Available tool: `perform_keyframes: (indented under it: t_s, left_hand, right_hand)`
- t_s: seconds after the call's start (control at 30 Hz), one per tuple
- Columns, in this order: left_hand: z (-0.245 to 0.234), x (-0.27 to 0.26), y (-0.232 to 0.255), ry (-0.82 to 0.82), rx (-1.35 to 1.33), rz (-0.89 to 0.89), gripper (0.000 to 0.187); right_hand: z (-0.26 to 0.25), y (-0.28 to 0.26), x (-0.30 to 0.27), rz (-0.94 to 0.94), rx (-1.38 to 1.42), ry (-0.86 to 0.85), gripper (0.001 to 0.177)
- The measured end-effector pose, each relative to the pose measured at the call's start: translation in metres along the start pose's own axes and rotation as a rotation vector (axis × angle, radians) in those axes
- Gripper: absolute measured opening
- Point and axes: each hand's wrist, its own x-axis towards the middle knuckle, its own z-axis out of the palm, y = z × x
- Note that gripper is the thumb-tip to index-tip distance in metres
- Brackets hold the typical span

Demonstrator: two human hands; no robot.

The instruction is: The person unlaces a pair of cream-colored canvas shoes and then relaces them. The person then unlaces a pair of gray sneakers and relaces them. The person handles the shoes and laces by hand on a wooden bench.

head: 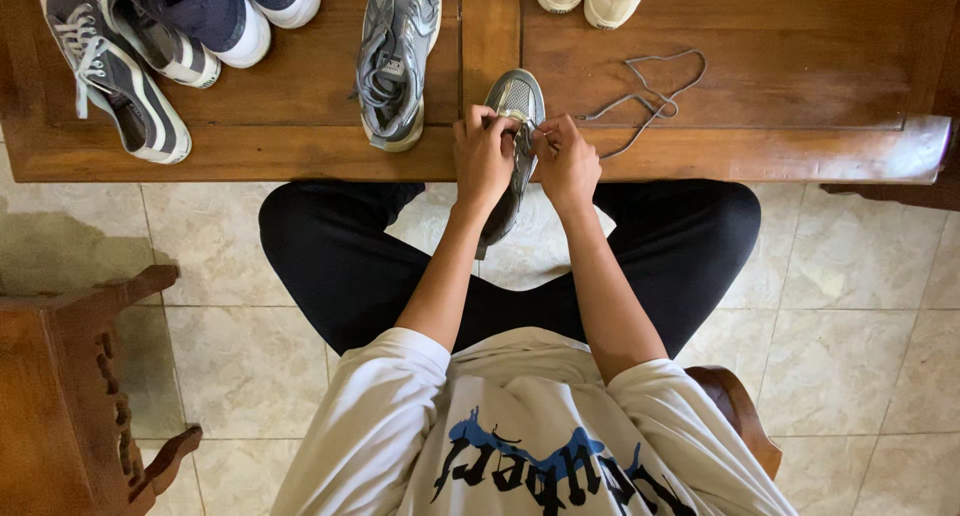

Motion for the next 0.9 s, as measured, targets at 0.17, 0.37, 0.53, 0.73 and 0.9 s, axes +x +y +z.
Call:
perform_keyframes:
  t_s: [0.17,0.37,0.53,0.73,0.9]
  left_hand:
    - [0.012,0.0,-0.012,-0.011,-0.112,-0.098,0.026]
    - [0.017,0.001,-0.019,-0.028,-0.163,-0.128,0.026]
    - [0.012,0.002,-0.015,-0.014,-0.149,-0.115,0.024]
    - [0.001,0.002,-0.003,-0.031,-0.172,-0.137,0.02]
    - [-0.004,0.004,-0.003,-0.017,-0.189,-0.115,0.02]
  right_hand:
    - [-0.001,0.0,0.002,-0.031,-0.009,-0.01,0.012]
    - [-0.002,-0.001,0.003,-0.12,-0.067,-0.028,0.013]
    - [-0.004,-0.008,0.007,-0.241,-0.204,-0.025,0.012]
    - [-0.013,-0.014,0.014,-0.373,-0.345,-0.085,0.014]
    - [-0.015,-0.017,0.02,-0.521,-0.435,-0.068,0.014]
